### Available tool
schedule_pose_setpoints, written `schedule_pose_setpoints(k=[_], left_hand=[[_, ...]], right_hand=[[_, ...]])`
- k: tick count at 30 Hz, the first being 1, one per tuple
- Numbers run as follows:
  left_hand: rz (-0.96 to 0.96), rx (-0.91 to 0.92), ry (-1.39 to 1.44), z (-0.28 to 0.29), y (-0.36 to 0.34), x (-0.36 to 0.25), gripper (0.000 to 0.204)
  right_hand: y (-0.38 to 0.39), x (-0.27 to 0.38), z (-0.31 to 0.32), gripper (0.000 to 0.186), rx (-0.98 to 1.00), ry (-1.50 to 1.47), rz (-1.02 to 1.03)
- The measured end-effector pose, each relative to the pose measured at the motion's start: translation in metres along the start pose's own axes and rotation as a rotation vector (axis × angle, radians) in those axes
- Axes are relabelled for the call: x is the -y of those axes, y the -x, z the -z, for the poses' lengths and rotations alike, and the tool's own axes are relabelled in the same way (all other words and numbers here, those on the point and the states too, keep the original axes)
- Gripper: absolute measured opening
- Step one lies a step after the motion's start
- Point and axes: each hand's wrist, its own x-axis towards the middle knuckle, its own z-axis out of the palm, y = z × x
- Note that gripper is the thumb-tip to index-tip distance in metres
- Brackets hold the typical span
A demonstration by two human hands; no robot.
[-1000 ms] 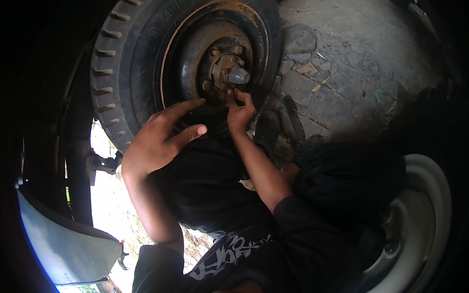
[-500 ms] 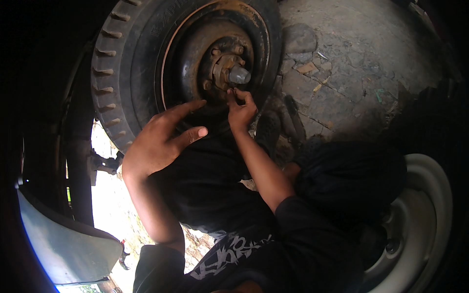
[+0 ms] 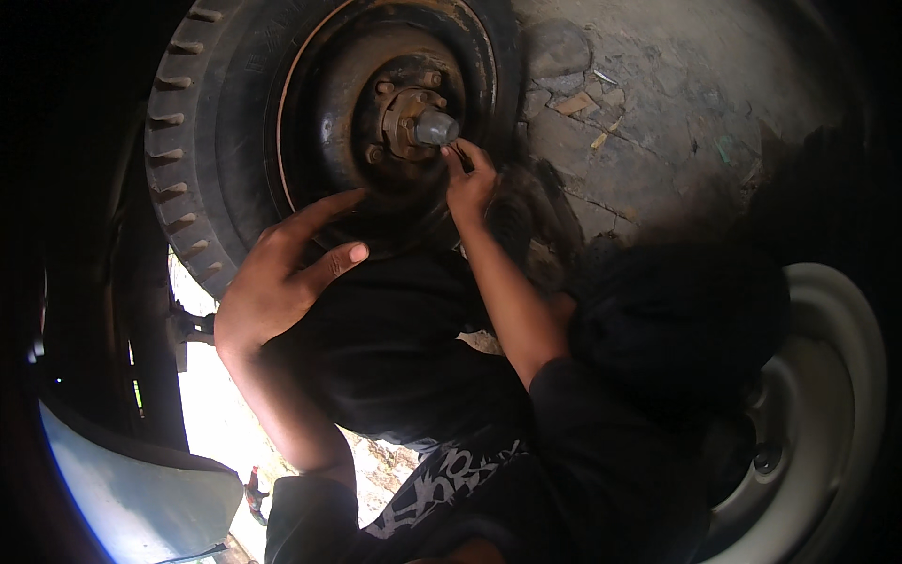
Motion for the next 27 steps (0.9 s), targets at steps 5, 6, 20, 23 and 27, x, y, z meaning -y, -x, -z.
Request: schedule_pose_setpoints(k=[5,6,20,23,27], left_hand=[[-0.036,0.006,0.003,-0.003,-0.001,-0.006,0.064],[-0.041,0.007,0.006,-0.003,-0.002,-0.004,0.064],[-0.023,-0.008,-0.014,-0.005,-0.004,-0.006,0.063],[-0.060,0.032,0.006,-0.008,-0.005,-0.005,0.063],[-0.005,0.059,0.024,-0.007,-0.007,-0.005,0.063]], right_hand=[[-0.008,0.009,-0.003,0.026,0.026,-0.087,-0.151],[-0.003,0.002,-0.010,0.025,-0.005,-0.095,-0.102],[-0.002,0.001,-0.007,0.016,0.047,-0.231,-0.159],[-0.014,-0.006,-0.009,0.014,0.010,-0.269,-0.148],[0.006,-0.005,-0.012,0.014,0.042,-0.294,-0.155]])
